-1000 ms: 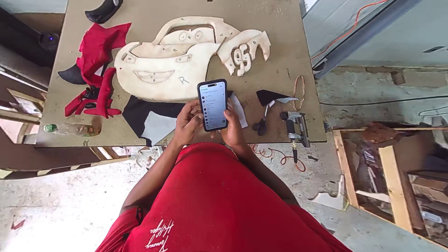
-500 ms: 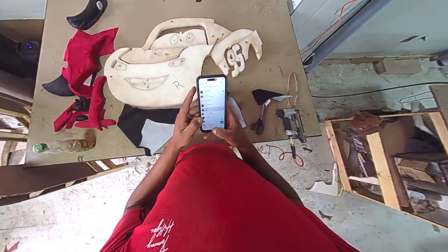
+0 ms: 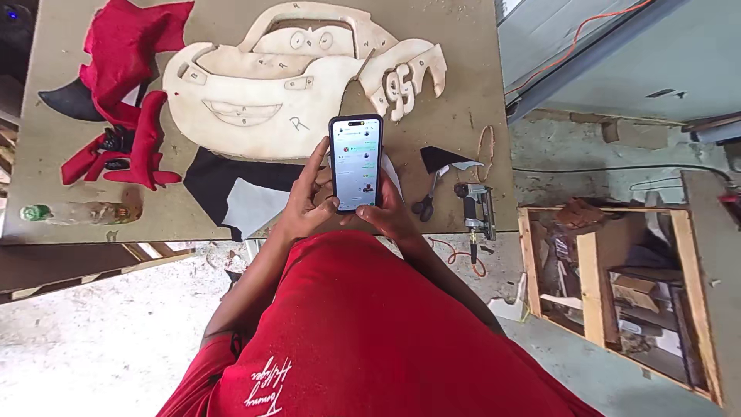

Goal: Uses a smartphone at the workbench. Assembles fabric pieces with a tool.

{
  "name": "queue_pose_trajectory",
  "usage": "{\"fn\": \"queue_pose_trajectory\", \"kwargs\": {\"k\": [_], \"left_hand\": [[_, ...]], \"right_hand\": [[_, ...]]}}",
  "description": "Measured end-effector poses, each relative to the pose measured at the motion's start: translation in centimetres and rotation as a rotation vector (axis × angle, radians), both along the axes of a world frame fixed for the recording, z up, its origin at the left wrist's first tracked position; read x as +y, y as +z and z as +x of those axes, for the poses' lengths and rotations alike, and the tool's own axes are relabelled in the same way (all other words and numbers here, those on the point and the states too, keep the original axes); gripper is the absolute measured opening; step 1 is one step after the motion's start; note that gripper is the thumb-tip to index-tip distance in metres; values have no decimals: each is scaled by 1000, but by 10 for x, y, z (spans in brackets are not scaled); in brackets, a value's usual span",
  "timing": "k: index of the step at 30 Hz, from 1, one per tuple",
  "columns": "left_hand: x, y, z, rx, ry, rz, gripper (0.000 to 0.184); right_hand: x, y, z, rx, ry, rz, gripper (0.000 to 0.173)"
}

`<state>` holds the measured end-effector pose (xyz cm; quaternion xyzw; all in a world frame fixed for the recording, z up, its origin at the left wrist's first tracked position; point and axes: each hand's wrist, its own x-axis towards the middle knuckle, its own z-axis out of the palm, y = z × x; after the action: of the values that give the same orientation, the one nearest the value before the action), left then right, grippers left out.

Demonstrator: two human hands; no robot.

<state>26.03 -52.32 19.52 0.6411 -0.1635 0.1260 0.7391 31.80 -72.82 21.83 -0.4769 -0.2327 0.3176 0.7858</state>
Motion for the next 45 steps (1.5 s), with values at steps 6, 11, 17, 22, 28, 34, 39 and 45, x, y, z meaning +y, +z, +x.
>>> {"fn": "queue_pose_trajectory", "kwargs": {"k": [6, 11, 17, 22, 28, 34, 39, 45], "left_hand": [[1, -3, -7, 6, -3, -13, 92], [1, -2, -12, 20, -30, -7, 92], [3, -2, -12, 30, -43, 4, 92], [9, -4, -9, 44, -52, 31, 93], [21, -5, -5, 62, -72, 36, 94], [33, -6, 2, 73, -49, 37, 90], [36, -6, 8, 54, -66, 10, 90], [31, -2, 11, 47, -49, 69, 90]], "right_hand": [[-1, -4, -4, 37, 44, 59, 56], [-1, -7, -10, 69, 4, 70, 48], [3, -12, -16, 85, -72, 63, 44], [9, -16, -19, 61, -107, 53, 54], [21, -21, -16, 60, -133, 49, 49], [27, -26, -8, 83, -21, 130, 51], [32, -25, -2, 81, -42, 119, 49], [36, -24, 1, 62, -181, 32, 45]]}}
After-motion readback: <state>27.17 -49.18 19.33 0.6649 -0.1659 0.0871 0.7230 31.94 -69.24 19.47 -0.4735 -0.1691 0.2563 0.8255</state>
